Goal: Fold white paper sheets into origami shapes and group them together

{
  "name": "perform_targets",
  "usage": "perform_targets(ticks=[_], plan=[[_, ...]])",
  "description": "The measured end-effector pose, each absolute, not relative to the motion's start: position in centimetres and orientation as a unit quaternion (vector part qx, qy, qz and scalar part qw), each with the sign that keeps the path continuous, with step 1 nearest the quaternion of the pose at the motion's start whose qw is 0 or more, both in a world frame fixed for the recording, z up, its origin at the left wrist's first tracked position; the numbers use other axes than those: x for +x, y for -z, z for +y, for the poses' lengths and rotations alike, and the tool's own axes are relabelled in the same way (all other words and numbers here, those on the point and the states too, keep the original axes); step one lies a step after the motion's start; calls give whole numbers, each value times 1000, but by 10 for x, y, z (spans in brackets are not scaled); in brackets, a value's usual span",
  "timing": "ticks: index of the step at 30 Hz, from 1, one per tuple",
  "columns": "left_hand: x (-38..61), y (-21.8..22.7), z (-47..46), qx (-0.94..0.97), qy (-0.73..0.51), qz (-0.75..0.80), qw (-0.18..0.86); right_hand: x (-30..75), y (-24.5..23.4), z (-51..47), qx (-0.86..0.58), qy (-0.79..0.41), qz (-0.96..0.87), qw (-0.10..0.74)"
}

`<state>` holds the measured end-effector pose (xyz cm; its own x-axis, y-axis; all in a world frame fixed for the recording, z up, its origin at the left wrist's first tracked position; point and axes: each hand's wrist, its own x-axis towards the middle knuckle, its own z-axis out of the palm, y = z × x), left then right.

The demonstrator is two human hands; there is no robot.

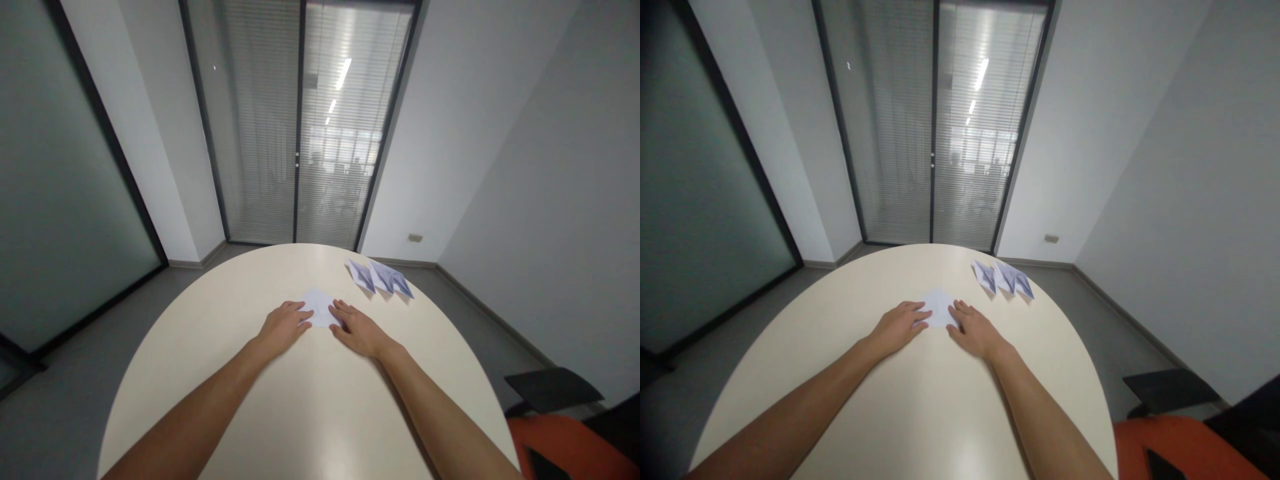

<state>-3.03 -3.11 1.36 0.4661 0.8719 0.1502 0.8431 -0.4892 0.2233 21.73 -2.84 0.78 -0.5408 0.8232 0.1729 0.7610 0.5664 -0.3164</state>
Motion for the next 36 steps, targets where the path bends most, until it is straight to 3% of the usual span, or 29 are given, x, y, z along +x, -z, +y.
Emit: perform_targets(ticks=[15, 30, 36], plan=[[-30, -12, -33, 853, -154, 498, 23, 225, -4, -24, -435, -111, -873, 189], [-42, -14, -25, 837, -167, 517, 55, 228, -11, -19, -468, -69, -857, 203], [-43, -14, -24, 822, -179, 538, 57, 228, -10, -17, -480, -104, -836, 245]])
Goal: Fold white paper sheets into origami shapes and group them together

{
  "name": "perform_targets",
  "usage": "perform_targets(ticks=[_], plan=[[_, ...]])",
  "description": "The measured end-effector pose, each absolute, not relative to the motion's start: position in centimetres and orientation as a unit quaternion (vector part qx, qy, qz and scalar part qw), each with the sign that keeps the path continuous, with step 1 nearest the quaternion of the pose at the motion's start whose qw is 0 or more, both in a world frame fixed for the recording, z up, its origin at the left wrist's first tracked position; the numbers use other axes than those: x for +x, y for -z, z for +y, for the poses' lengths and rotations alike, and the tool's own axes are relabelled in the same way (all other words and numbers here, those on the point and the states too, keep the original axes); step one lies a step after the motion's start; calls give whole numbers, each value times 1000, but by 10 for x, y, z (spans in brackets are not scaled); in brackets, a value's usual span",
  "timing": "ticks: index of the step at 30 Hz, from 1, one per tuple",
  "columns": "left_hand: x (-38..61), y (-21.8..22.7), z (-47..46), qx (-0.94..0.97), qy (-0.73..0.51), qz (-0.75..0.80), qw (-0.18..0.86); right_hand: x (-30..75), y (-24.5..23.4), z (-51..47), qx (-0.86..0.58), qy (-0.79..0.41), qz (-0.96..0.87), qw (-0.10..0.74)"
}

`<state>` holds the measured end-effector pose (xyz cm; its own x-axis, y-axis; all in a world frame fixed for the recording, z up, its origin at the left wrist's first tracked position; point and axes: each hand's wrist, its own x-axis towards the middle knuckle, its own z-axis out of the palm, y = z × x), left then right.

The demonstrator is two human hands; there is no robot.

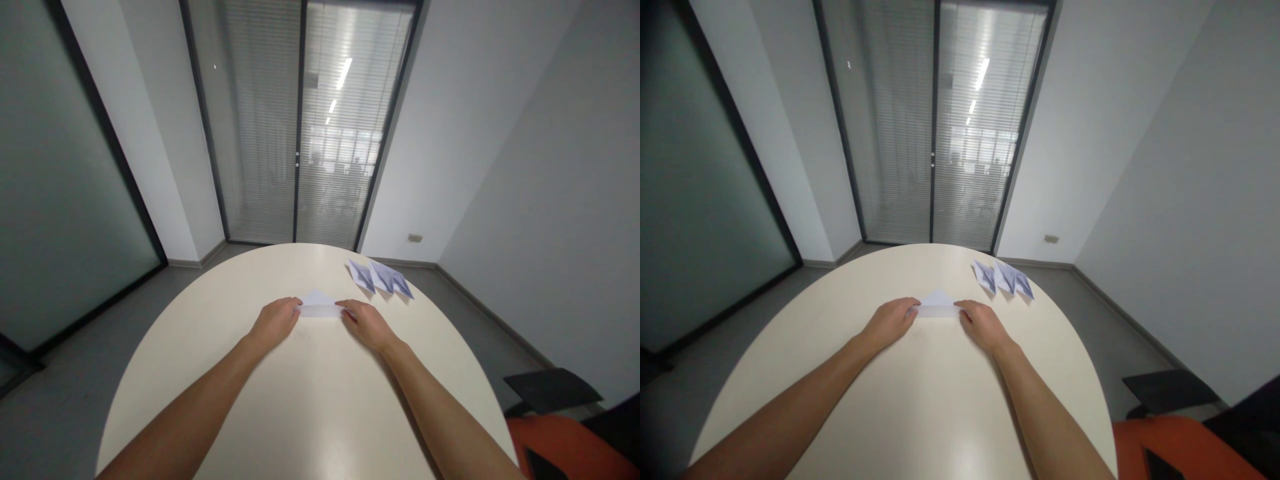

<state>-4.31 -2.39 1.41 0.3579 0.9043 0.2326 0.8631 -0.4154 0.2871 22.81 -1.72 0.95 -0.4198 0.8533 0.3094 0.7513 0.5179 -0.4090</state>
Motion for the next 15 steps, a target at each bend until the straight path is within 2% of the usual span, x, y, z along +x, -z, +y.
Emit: perform_targets(ticks=[7, 15], plan=[[-43, -17, -25, 817, -182, 545, 58, 227, -8, -18, -517, -120, -804, 269], [-42, -10, -21, 795, -180, 577, 56, 225, -4, -16, -540, -92, -796, 256]])
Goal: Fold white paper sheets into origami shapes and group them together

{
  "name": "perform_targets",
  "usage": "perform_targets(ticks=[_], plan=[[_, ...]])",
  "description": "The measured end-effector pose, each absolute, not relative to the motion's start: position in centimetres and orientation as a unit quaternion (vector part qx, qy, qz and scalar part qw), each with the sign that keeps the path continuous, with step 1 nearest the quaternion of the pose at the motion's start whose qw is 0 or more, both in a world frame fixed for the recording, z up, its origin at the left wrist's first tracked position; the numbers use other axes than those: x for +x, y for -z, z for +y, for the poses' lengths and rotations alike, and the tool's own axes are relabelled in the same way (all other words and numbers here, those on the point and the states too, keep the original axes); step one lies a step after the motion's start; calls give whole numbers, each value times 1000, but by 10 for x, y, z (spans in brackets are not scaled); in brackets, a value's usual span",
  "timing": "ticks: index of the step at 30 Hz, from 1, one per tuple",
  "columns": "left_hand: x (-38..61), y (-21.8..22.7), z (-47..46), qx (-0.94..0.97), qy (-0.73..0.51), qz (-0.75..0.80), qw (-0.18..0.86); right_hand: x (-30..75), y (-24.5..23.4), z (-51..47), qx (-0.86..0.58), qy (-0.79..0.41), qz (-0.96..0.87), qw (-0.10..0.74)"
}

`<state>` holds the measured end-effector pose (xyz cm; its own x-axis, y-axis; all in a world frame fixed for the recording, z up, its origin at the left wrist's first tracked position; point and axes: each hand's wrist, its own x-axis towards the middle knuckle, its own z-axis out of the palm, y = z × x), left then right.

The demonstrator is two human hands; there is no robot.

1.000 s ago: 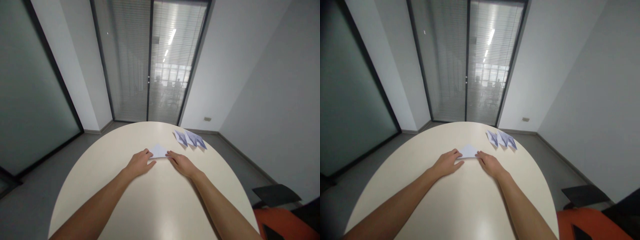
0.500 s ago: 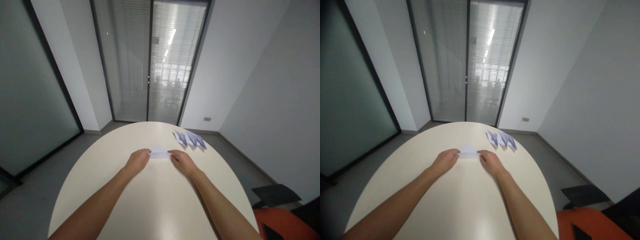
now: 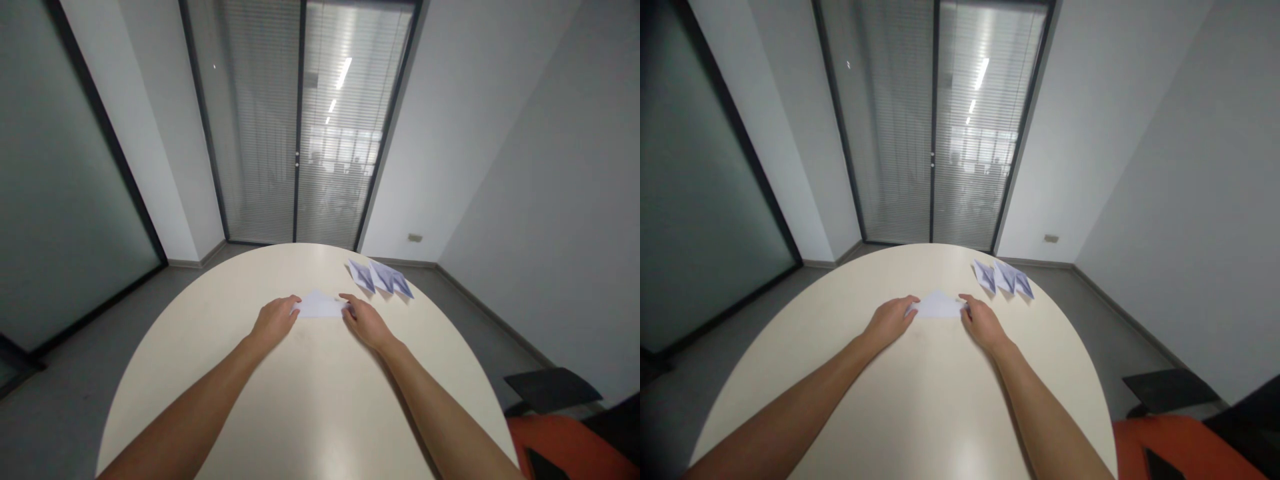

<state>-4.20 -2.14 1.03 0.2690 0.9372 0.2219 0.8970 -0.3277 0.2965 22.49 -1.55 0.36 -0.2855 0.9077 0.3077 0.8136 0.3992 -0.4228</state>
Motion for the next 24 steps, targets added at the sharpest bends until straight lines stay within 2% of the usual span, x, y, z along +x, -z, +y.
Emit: perform_targets(ticks=[10, 16, 24], plan=[[-44, -2, -18, 797, -197, 569, 36, 227, 4, -11, -522, -65, -807, 269], [-41, -2, -17, 835, -210, 509, -11, 226, -1, -13, -509, 12, -828, 235], [-31, -9, -24, 865, -153, 478, -6, 209, -8, -25, -363, -49, -908, 204]])
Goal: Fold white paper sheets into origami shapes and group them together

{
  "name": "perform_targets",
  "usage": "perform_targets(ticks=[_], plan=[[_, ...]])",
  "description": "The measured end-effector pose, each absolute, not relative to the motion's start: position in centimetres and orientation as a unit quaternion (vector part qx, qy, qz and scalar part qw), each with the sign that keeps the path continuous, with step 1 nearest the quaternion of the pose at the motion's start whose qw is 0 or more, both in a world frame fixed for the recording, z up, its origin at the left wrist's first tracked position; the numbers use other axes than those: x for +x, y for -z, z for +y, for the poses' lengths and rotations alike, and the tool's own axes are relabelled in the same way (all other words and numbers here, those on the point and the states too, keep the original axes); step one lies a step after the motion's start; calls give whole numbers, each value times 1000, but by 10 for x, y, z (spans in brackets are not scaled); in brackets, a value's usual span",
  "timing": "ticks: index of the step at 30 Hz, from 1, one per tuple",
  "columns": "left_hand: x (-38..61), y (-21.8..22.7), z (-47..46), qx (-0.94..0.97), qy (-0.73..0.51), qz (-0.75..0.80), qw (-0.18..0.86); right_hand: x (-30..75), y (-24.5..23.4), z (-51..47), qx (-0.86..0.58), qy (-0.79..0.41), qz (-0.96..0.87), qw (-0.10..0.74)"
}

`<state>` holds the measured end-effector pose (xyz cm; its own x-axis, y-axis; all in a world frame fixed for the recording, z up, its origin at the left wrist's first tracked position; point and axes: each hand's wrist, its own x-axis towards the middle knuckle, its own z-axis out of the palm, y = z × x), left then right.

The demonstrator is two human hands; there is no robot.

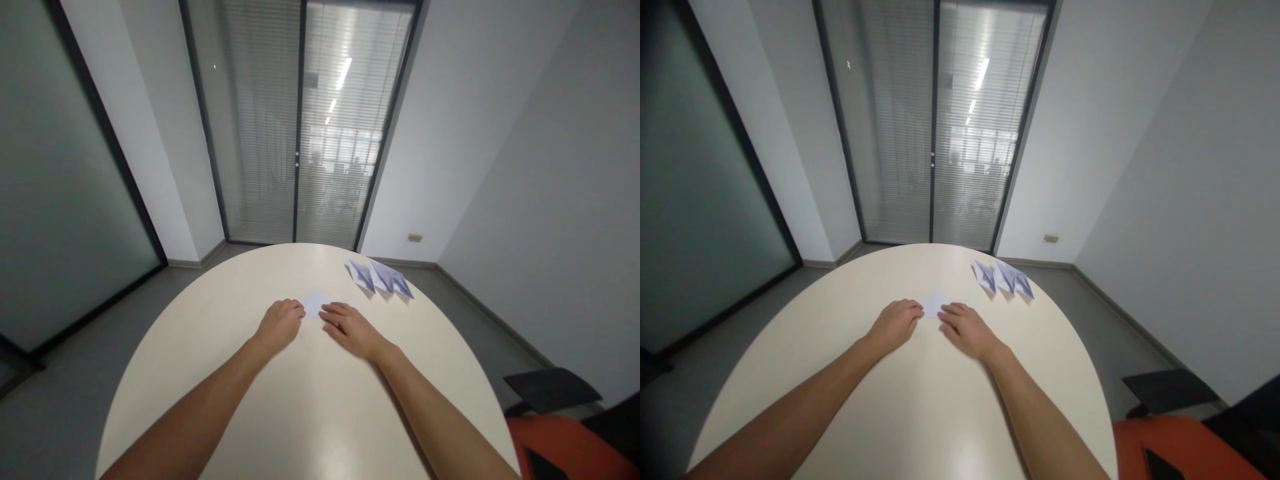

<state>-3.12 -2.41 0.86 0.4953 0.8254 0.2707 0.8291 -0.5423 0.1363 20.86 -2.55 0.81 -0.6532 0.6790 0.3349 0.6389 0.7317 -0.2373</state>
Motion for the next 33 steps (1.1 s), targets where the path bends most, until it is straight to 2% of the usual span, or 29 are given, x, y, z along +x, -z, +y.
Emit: perform_targets(ticks=[5, 11, 16, 22, 28, 33], plan=[[-21, -14, -41, -860, 143, -488, 41, 213, -4, -22, -352, -80, -913, 191], [-16, -10, -48, -854, 140, -498, 54, 225, -11, -23, -442, -82, -873, 190], [-20, -5, -42, -849, 157, -501, 55, 220, -24, -29, -450, -98, -866, 193], [-23, 1, -34, -846, 181, -500, 32, 213, -24, -32, -397, -209, -870, 206], [-24, 3, -33, -858, 192, -477, 3, 218, -14, -23, -412, -99, -869, 256], [-24, -2, -36, -864, 202, -461, -16, 223, -8, -19, -404, -101, -873, 256]])
